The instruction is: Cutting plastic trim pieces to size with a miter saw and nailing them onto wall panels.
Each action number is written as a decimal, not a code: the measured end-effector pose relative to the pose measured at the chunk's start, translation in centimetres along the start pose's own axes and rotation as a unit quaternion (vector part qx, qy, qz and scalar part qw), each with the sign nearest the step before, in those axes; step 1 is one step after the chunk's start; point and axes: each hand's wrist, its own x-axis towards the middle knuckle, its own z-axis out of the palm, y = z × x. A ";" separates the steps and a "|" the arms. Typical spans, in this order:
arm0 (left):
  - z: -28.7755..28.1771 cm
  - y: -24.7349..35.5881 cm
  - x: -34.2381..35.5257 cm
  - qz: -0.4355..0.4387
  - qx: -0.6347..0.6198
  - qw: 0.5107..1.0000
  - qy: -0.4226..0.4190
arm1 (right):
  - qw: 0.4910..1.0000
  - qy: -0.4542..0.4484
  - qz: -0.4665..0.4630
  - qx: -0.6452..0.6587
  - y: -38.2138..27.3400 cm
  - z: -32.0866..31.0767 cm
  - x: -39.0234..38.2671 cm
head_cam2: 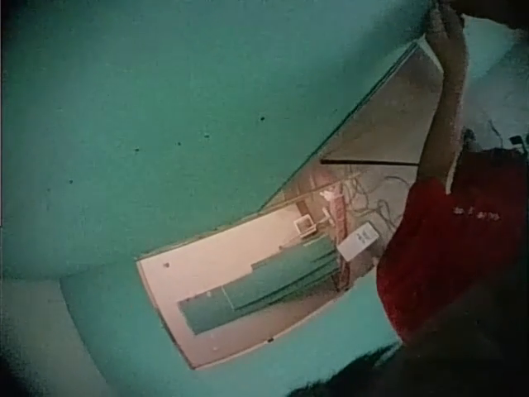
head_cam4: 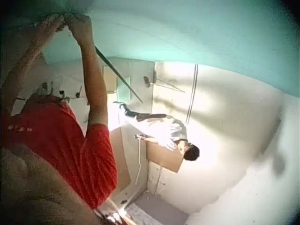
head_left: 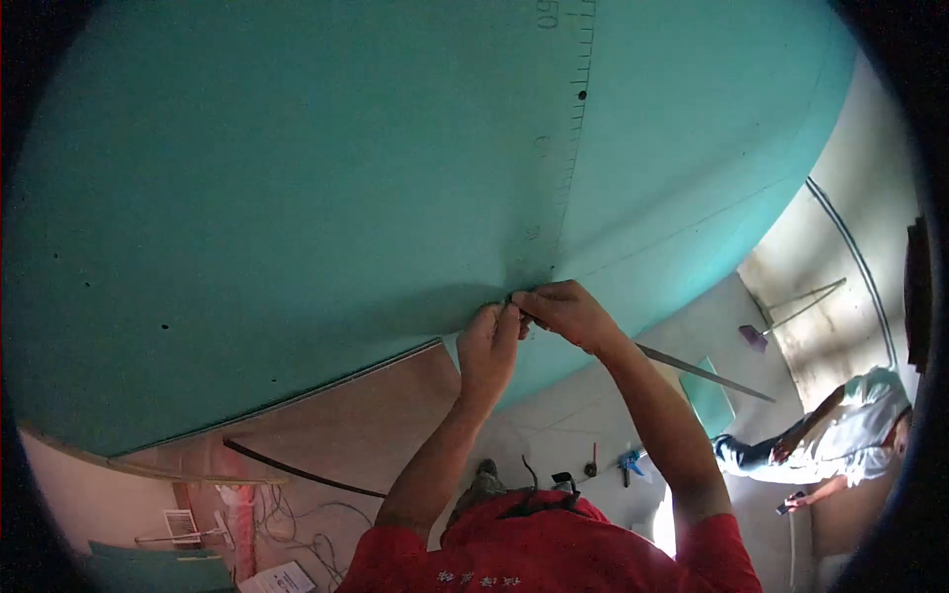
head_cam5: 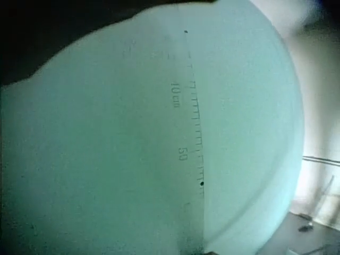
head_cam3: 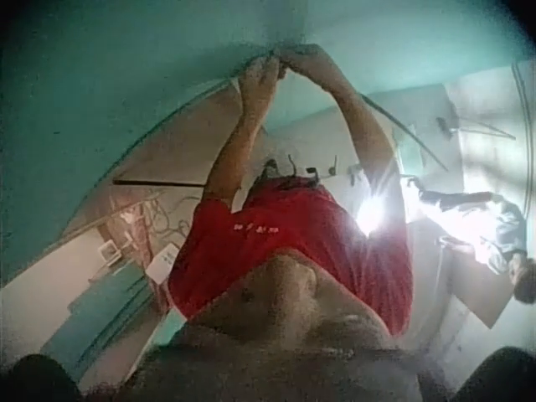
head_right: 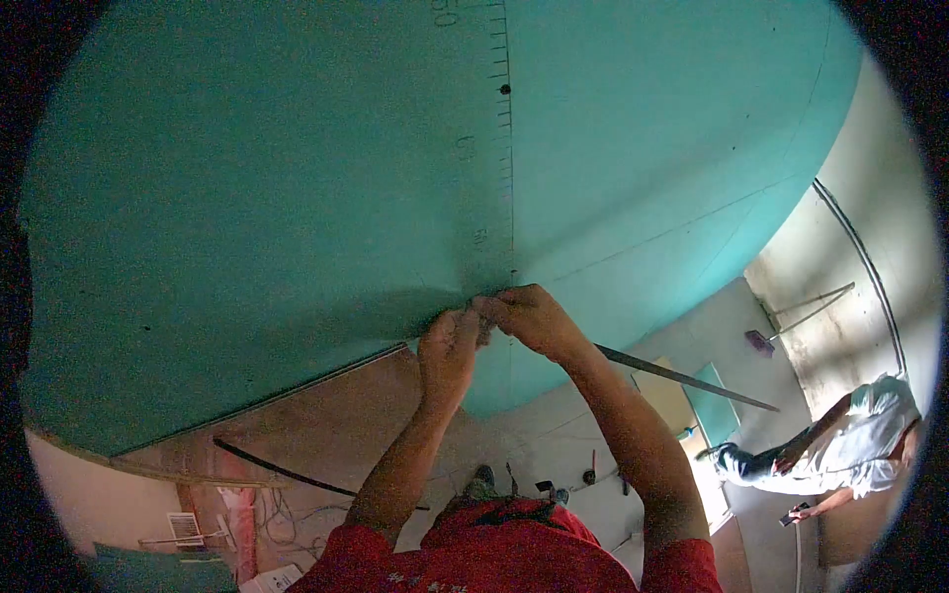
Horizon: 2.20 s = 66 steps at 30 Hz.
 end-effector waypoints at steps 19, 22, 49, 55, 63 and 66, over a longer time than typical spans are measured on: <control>4.1 -1.2 -4.6 0.026 0.063 0.997 0.020 | 0.997 0.037 -0.048 -0.057 1.8 -1.8 -5.5; 3.7 -0.2 -4.9 0.041 0.059 0.997 0.036 | 0.995 0.035 -0.022 -0.087 1.7 -1.4 -4.9; -4.1 -1.1 -11.9 0.066 0.194 0.975 0.084 | 0.852 0.120 -0.414 -0.297 8.9 9.2 -10.0; -9.6 -1.6 -14.1 0.092 0.333 0.926 0.149 | 0.890 0.154 -0.348 -0.253 9.5 12.6 -7.2; -13.1 -2.4 -13.4 0.223 0.388 0.872 0.199 | 0.875 0.160 -0.350 -0.293 8.8 15.2 -5.8; -13.4 -1.9 -13.6 0.213 0.380 0.883 0.177 | 0.865 0.160 -0.358 -0.314 8.5 15.5 -5.6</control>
